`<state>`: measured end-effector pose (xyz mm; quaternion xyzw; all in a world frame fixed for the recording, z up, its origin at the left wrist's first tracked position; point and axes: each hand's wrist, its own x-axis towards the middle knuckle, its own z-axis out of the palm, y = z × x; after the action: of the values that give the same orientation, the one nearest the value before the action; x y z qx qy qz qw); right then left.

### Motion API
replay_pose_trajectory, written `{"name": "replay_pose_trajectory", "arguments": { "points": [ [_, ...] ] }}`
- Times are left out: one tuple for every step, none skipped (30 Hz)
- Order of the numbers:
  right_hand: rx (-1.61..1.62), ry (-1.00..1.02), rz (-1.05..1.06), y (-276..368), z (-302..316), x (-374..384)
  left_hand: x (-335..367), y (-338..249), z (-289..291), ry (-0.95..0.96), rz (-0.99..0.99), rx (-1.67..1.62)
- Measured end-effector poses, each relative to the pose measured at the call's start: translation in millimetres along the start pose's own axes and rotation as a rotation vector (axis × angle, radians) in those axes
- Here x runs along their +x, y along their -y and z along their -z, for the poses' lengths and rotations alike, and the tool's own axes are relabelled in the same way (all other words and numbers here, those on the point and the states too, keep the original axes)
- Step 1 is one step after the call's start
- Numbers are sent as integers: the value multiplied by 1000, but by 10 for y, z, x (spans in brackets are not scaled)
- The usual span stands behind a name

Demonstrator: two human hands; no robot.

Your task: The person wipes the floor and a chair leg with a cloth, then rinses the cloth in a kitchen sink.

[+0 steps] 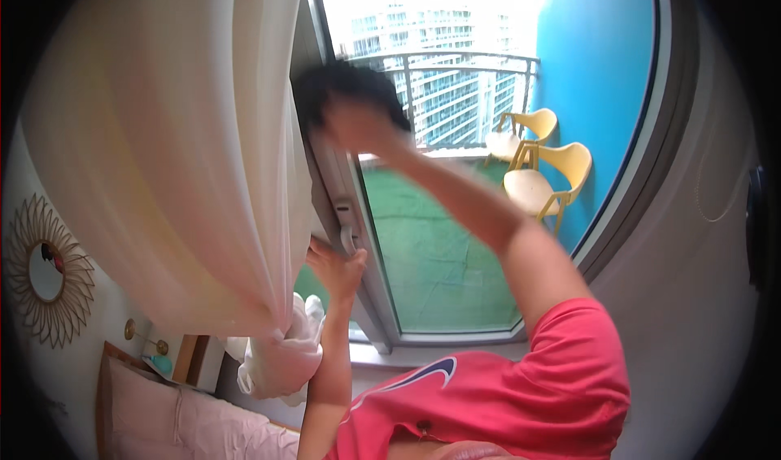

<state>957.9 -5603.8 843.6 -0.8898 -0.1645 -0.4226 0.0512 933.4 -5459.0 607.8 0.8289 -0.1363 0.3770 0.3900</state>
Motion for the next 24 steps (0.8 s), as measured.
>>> {"name": "replay_pose_trajectory", "arguments": {
  "points": [
    [-206, -157, 115, -142, 291, 489, -8, -47, -12, 0, -17, -39],
    [-96, -163, 25, 55, 758, 856, 1, 8, 25, -1, 27, -31],
    [-84, -152, 23, 75, 1067, 1131, 2, -18, 22, 6, 38, -21],
    [-89, -519, 82, 82, 1304, 1390, 17, -35, 56, 13, 46, -22],
    [-103, -879, 135, 24, 1398, 1544, 4, -54, 21, 28, 56, -34],
    [-299, -1006, 195, -48, 1423, 1602, -3, 10, 5, -12, 18, -31],
    [-287, -993, 189, -64, 1282, 1496, -1, 25, -2, -5, 32, -22],
    [-324, -902, 155, -32, 1047, 1273, 6, 42, 26, 0, 46, -24],
    [-361, -811, 123, 19, 796, 996, 5, 70, 53, 4, 59, -27],
    [-439, -762, 113, -61, 498, 624, -10, 49, 47, 15, 56, -24],
    [-521, -714, 108, -151, 98, 164, -20, 39, 22, 18, 54, -33],
    [-493, -517, 59, -37, -287, -404, 16, 108, 84, 5, 53, -18],
    [-436, -297, 11, -22, -671, -1039, 32, 86, 57, 6, 42, -28],
    [-401, -171, 18, -66, -1040, -1711, 21, 10, 4, 34, 95, -38],
    [-399, -71, 22, -54, -1282, -2287, -7, -54, -11, 69, 149, -42],
    [-279, 12, -14, -283, -1462, -2902, 6, -233, -98, 86, 129, -98],
    [-423, 251, -113, -75, -1444, -3038, 14, -28, -20, 63, 110, -66],
    [-149, -55, -103, -294, -1407, -3264, 12, -108, -62, 56, 75, -101],
    [-152, -58, -116, -335, -1302, -3240, 1, -78, -52, 65, 66, -103],
    [-135, -108, -131, -363, -1113, -3059, 13, -25, -1, 42, 55, -52],
    [-116, -154, -144, -385, -847, -2803, 25, 29, 66, 19, 48, 1],
    [-272, -359, -40, -559, -503, -2475, 30, 47, 77, 11, 47, 9],
    [-323, -369, -113, -816, -90, -2099, 48, 33, 64, 20, 39, 0],
    [-494, -389, -139, -1195, 407, -1742, 36, -25, 34, 31, 76, -23]
  ]
}}
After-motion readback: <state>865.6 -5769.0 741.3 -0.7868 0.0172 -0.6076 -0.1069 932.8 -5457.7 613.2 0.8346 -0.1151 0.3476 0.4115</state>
